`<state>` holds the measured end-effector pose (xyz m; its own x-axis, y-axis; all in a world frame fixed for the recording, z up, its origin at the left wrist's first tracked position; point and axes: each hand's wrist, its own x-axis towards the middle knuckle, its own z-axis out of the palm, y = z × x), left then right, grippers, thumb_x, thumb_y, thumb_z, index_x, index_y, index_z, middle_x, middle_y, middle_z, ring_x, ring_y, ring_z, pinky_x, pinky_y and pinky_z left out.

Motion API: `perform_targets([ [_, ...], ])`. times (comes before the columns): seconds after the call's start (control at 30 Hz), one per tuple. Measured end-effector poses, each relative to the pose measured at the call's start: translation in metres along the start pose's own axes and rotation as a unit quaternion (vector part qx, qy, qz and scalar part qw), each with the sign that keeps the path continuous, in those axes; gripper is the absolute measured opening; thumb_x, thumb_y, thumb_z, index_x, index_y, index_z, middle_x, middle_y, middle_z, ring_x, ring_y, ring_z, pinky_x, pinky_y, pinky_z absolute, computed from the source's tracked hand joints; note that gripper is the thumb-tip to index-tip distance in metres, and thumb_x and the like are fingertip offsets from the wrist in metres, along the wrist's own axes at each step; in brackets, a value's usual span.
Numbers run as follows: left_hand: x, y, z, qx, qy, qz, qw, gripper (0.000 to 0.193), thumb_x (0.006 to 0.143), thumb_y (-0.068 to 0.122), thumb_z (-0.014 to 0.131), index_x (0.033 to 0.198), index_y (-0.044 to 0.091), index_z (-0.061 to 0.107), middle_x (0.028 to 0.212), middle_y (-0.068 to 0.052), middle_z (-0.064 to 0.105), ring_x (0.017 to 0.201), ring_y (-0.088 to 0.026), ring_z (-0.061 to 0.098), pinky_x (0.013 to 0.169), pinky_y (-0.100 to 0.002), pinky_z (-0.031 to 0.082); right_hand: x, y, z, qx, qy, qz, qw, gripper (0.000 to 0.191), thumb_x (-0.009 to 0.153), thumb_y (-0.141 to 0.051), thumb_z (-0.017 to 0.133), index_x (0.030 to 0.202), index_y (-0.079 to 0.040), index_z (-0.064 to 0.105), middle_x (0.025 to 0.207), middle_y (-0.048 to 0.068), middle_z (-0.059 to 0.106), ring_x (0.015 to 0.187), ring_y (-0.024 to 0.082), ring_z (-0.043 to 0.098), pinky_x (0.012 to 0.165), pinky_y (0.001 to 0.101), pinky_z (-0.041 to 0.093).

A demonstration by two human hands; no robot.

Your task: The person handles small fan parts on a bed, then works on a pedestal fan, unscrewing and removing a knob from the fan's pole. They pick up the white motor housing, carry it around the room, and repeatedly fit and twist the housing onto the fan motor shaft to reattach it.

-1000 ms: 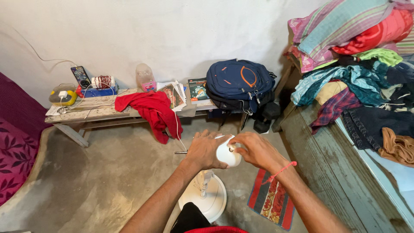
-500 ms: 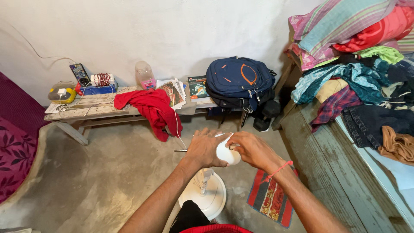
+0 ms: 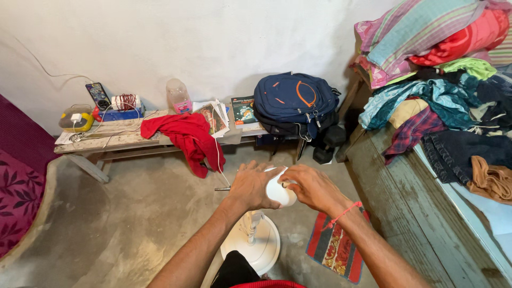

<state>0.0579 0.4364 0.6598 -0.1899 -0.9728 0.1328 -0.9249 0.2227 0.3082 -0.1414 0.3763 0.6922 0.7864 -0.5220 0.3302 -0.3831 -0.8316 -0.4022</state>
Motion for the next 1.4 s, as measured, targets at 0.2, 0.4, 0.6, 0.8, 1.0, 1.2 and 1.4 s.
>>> perform_targets([
  [0.2, -0.001, 0.002, -0.001, 0.003, -0.005, 0.003, 1.000, 0.103, 0.052, 0.056, 0.091, 0.144, 0.027, 0.056, 0.138, -0.008, 0.061, 0.119, -0.033, 0.054, 0.098, -0.050, 0.040, 0.001, -0.005, -0.002, -0.055, -0.047, 0.152, 0.986, 0.035, 0.082, -0.038, 0.079, 0.106, -0.012, 0.074, 0.099, 0.009, 0.074, 0.097, 0.031, 0.069, 0.082, 0.0445, 0.054],
  [0.4, -0.001, 0.001, -0.001, 0.000, 0.000, 0.005, 1.000, 0.104, 0.052, 0.056, 0.091, 0.145, 0.026, 0.055, 0.137, -0.008, 0.061, 0.118, -0.033, 0.055, 0.098, -0.050, 0.040, 0.002, -0.007, -0.006, -0.027, -0.040, 0.078, 0.996, 0.024, 0.084, -0.026, 0.075, 0.102, -0.009, 0.075, 0.099, 0.011, 0.072, 0.096, 0.034, 0.067, 0.080, 0.0472, 0.052],
  [0.6, 0.000, 0.001, 0.000, -0.006, 0.013, 0.013, 1.000, 0.104, 0.051, 0.055, 0.091, 0.144, 0.025, 0.056, 0.137, -0.008, 0.061, 0.117, -0.033, 0.055, 0.097, -0.050, 0.040, 0.003, -0.011, -0.009, -0.030, -0.023, 0.129, 0.991, 0.036, 0.077, -0.033, 0.080, 0.102, -0.009, 0.075, 0.099, 0.009, 0.073, 0.097, 0.032, 0.068, 0.077, 0.0464, 0.053],
  [0.8, 0.000, 0.004, -0.003, -0.008, -0.001, -0.002, 1.000, 0.105, 0.051, 0.054, 0.091, 0.145, 0.025, 0.055, 0.129, -0.011, 0.064, 0.115, -0.033, 0.055, 0.096, -0.049, 0.040, 0.005, -0.010, -0.009, -0.068, -0.084, 0.170, 0.980, 0.032, 0.085, -0.038, 0.076, 0.100, -0.010, 0.075, 0.096, 0.010, 0.075, 0.094, 0.033, 0.070, 0.080, 0.0458, 0.053],
  [1.0, 0.001, 0.003, -0.002, -0.010, -0.004, -0.006, 1.000, 0.103, 0.053, 0.054, 0.090, 0.146, 0.025, 0.055, 0.125, -0.011, 0.065, 0.116, -0.033, 0.055, 0.097, -0.049, 0.040, 0.002, -0.011, -0.009, -0.018, -0.003, 0.067, 0.998, 0.030, 0.079, -0.029, 0.077, 0.099, -0.007, 0.075, 0.092, 0.013, 0.074, 0.086, 0.038, 0.068, 0.071, 0.0489, 0.052],
  [1.2, 0.002, 0.001, 0.000, -0.015, 0.019, 0.014, 1.000, 0.103, 0.050, 0.054, 0.092, 0.142, 0.023, 0.056, 0.134, -0.010, 0.062, 0.118, -0.034, 0.054, 0.097, -0.049, 0.039, 0.005, -0.009, -0.008, -0.040, -0.044, 0.168, 0.984, 0.038, 0.080, -0.041, 0.080, 0.095, -0.007, 0.074, 0.087, 0.010, 0.074, 0.085, 0.033, 0.071, 0.073, 0.0457, 0.054],
  [1.4, -0.001, 0.001, 0.001, -0.020, 0.002, 0.003, 1.000, 0.104, 0.052, 0.052, 0.091, 0.145, 0.025, 0.054, 0.133, -0.009, 0.063, 0.118, -0.033, 0.054, 0.098, -0.049, 0.039, -0.001, 0.007, -0.001, -0.024, -0.025, 0.034, 0.999, 0.027, 0.086, -0.030, 0.073, 0.102, -0.009, 0.075, 0.095, 0.011, 0.073, 0.092, 0.035, 0.068, 0.077, 0.0471, 0.053],
])
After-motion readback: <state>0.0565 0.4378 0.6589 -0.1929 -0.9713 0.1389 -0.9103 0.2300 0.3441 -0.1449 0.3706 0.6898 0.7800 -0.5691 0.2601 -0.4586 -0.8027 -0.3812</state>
